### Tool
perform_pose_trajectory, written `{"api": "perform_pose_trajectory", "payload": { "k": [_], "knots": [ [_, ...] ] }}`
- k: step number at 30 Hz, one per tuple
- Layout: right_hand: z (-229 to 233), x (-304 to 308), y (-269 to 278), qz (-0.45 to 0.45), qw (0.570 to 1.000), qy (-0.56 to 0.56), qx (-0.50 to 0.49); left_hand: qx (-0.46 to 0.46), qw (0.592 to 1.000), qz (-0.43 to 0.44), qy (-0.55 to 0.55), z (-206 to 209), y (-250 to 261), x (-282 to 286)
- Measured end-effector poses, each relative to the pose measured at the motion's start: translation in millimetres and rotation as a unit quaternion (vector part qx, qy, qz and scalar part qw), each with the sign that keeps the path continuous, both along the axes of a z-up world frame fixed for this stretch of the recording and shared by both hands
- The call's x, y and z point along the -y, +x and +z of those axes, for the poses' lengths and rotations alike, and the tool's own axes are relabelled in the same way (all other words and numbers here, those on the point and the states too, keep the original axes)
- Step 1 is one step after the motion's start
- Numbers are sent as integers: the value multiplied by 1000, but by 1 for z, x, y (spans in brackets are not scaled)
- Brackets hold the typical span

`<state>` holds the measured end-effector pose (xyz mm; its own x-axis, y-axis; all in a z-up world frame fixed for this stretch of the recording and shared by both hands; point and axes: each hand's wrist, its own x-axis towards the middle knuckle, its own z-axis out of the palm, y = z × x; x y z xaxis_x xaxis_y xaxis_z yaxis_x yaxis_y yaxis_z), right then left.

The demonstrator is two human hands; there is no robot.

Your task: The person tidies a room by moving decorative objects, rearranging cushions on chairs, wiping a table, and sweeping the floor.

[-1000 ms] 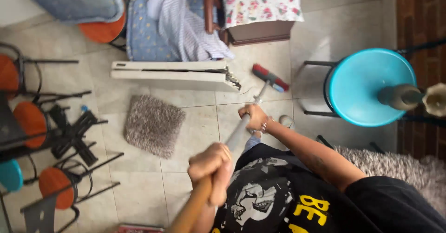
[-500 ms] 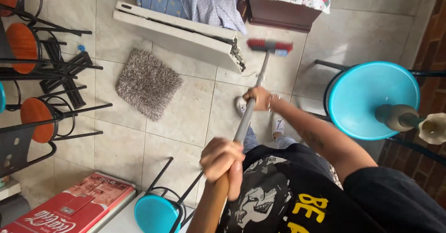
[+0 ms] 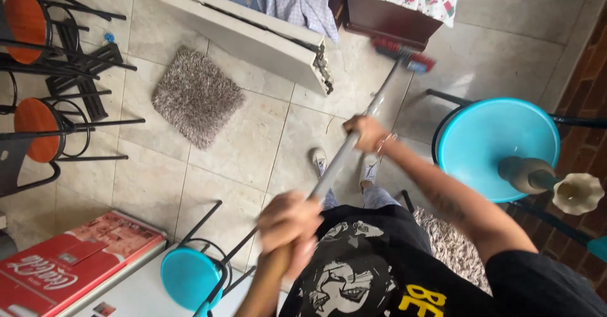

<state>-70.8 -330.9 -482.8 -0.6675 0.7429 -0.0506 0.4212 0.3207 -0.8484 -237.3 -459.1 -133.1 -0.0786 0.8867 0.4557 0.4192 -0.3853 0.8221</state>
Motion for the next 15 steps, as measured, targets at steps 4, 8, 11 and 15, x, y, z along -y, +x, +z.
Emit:
{"api": "perform_pose_trajectory", "payload": {
  "k": [4,8,11,15],
  "knots": [
    [-37,17,11,27,998,-36,49,6,983,-181,-26,-24,-2,7],
    [-39,72,-60,-66,993,23,-100,-30,967,-238,-85,39,-36,5],
    [2,127,-130,-89,985,-89,-115,-21,957,-253,-141,89,-69,18],
    [44,150,-173,-129,982,-83,-110,-7,984,-172,-48,86,-127,50]
  ]
}}
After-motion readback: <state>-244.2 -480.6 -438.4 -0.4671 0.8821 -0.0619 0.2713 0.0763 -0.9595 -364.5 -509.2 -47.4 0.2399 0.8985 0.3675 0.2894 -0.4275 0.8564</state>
